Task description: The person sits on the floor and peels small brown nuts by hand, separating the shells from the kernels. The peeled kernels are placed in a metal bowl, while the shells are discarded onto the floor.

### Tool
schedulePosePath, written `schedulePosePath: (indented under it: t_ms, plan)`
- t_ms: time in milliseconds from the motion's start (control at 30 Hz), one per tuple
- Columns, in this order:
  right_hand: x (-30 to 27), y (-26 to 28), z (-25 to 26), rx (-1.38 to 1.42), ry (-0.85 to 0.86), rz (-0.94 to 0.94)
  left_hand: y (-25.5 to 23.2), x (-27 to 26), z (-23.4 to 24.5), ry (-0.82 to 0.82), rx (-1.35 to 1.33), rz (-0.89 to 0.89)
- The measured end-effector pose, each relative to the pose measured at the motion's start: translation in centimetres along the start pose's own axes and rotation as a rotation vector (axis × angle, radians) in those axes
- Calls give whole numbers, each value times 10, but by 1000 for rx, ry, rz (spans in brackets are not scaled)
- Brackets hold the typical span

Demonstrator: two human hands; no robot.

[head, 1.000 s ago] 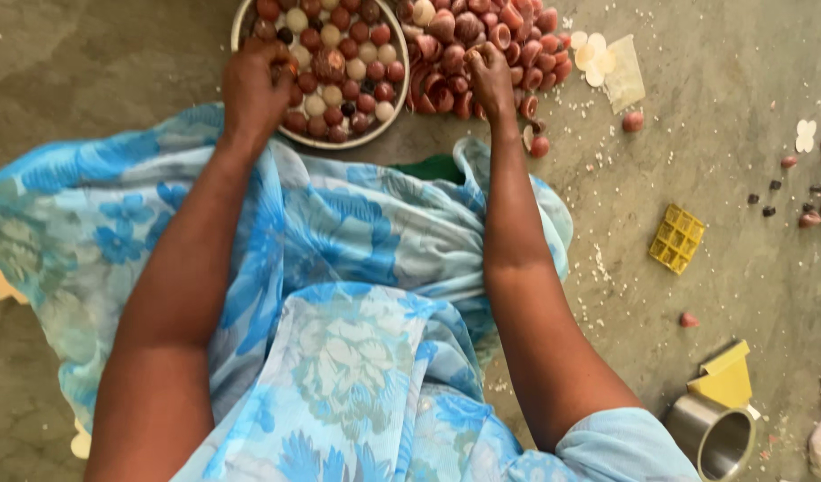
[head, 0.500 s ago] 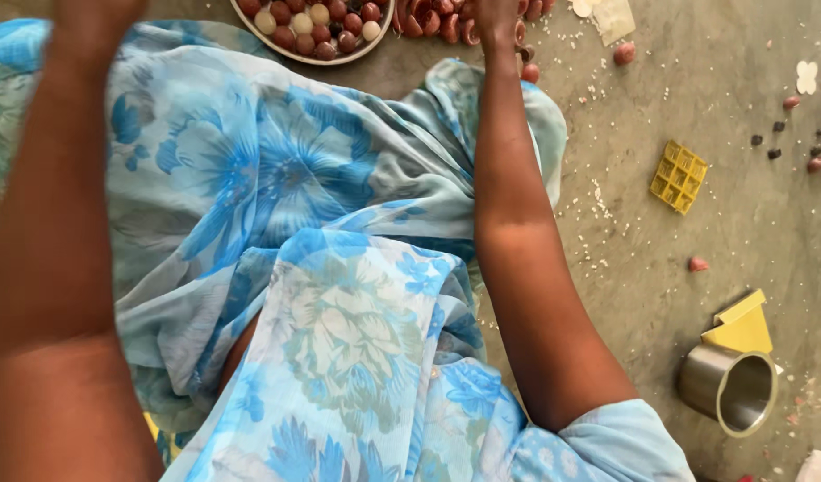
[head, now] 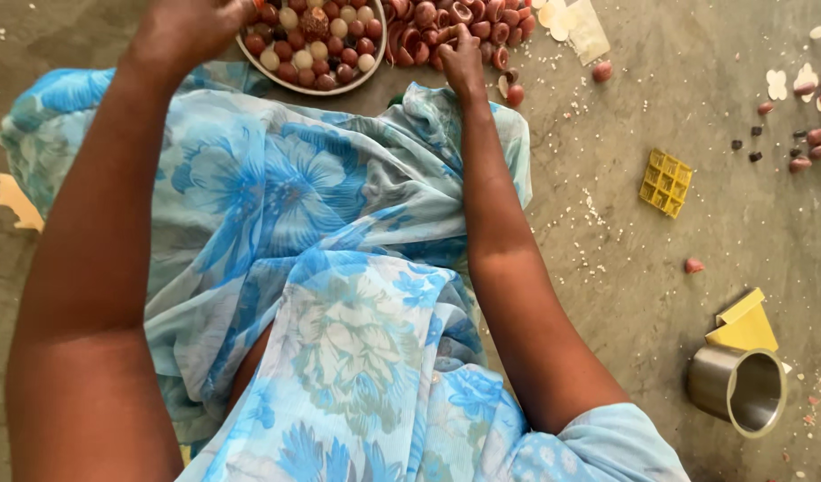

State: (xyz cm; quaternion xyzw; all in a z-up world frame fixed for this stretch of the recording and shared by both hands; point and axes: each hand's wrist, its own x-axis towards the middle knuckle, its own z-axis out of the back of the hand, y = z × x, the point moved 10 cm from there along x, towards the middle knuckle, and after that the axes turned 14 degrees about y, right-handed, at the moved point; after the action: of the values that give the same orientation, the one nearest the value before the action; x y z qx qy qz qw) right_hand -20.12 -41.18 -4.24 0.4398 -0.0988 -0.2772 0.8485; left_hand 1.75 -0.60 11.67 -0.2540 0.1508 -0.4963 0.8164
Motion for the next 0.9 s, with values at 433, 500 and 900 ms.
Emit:
schedulePosePath:
  t_ms: [433, 500, 900]
  plan:
    - [66, 72, -76, -109, -25, 268, 29, 27, -38, 85, -489, 140]
    - [57, 92, -90, 75, 15, 414, 39, 36, -43, 86, -542, 130]
    - [-14, 216, -124, 598, 479, 278, 46, 84, -99, 321, -953, 218]
